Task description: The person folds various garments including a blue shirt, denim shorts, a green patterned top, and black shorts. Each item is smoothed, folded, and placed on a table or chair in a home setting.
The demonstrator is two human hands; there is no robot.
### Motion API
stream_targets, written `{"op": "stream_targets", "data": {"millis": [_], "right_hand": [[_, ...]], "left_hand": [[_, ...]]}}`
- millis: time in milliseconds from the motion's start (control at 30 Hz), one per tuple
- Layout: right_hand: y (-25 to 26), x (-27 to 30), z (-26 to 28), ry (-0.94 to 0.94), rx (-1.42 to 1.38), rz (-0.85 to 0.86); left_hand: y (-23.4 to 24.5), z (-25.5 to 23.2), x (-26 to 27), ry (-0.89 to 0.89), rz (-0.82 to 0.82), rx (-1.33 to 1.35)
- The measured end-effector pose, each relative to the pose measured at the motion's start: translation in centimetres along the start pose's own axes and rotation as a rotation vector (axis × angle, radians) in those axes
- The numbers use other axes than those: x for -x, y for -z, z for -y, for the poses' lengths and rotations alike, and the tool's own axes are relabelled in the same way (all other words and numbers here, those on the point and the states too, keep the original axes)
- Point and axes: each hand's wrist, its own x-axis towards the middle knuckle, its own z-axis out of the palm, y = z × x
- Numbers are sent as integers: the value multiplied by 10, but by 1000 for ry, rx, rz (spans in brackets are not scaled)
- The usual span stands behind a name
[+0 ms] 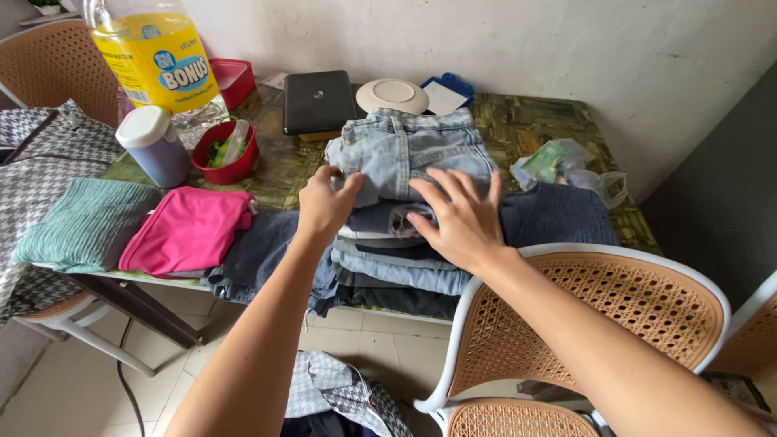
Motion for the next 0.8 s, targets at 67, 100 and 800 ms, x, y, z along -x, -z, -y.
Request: {"op": "stream_targets", "data": {"millis": [67, 100, 800], "right_hand": [[5, -1, -1, -22, 27, 17], [7, -1, -3, -30, 6, 4], [21, 6, -97, -502, -310, 539]], "left_hand": [[4, -3, -3, 90, 60, -37], [7, -4, -2, 136, 91, -55], [-23, -4, -1, 74, 374, -45]]}}
